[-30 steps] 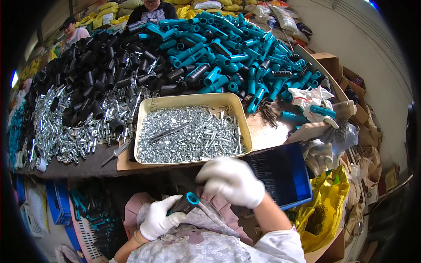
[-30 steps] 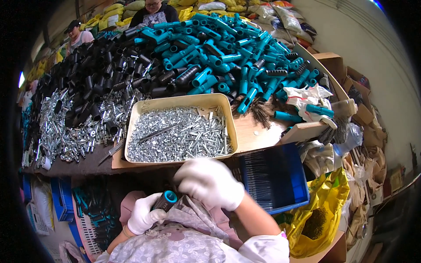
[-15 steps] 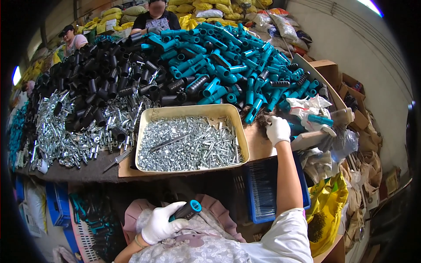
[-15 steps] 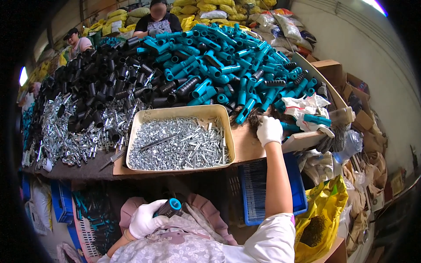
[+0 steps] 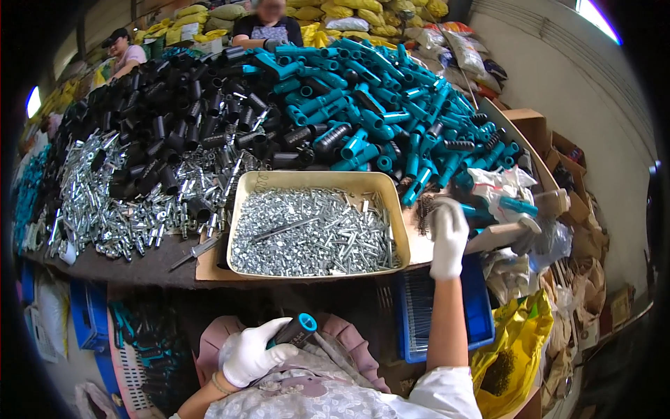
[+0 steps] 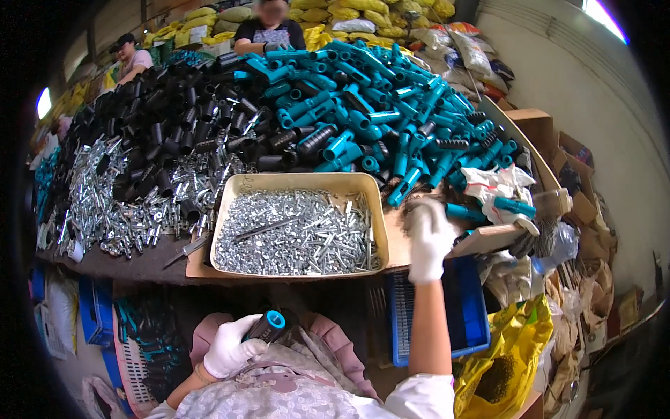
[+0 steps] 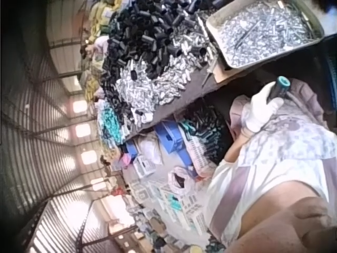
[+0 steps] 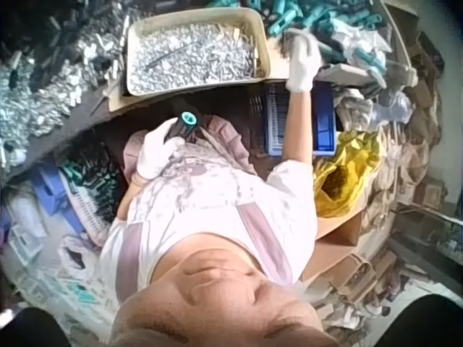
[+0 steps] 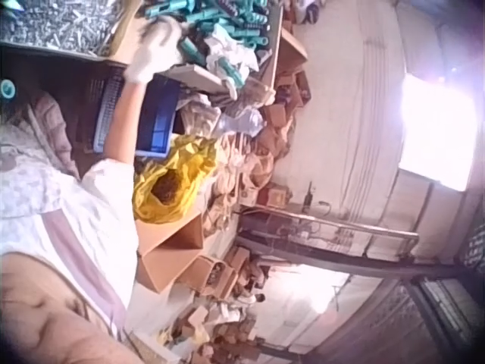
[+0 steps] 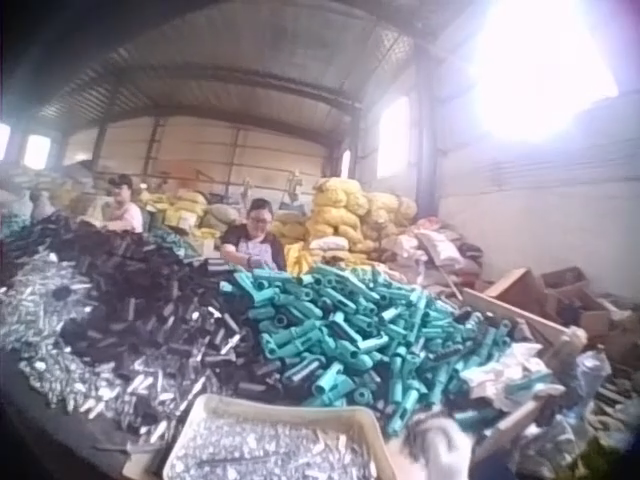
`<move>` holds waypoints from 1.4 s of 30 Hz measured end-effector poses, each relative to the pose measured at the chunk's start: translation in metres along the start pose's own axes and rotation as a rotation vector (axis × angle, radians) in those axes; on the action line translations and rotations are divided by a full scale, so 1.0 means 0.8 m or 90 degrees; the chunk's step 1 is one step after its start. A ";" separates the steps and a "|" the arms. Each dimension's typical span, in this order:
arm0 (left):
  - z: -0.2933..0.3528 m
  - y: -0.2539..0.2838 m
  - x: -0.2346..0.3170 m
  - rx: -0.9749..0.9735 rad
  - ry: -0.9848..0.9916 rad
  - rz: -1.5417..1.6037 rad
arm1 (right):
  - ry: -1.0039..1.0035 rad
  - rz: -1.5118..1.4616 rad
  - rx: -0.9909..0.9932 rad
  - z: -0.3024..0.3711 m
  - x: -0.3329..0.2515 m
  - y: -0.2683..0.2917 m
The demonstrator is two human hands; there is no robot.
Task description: Assembling metal pins and shafts into plastic grips at a manufacturing workbench.
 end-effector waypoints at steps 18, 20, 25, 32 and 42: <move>-0.005 0.039 0.021 0.197 -0.203 -0.121 | 0.431 0.164 -0.816 0.097 -0.161 -0.166; 0.000 0.046 0.026 0.224 -0.189 -0.111 | 0.331 0.084 -0.799 0.016 -0.133 -0.200; 0.001 0.053 0.027 0.201 -0.200 -0.089 | 0.341 0.806 -0.404 -0.150 -0.094 -0.249; 0.026 0.064 0.026 0.222 -0.178 -0.142 | 0.275 0.786 -0.432 -0.157 -0.084 -0.281; 0.044 0.056 0.028 0.222 -0.249 -0.135 | 0.432 0.292 0.012 -0.100 -0.092 -0.196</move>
Point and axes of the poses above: each hand's wrist, its own z-axis away from the middle knuckle, its own y-axis out of the back of the hand, x = y × z, the point moved 1 cm from there along -z, towards the middle knuckle, and after that the axes turned 2 degrees about -y, right-handed, at the moved point
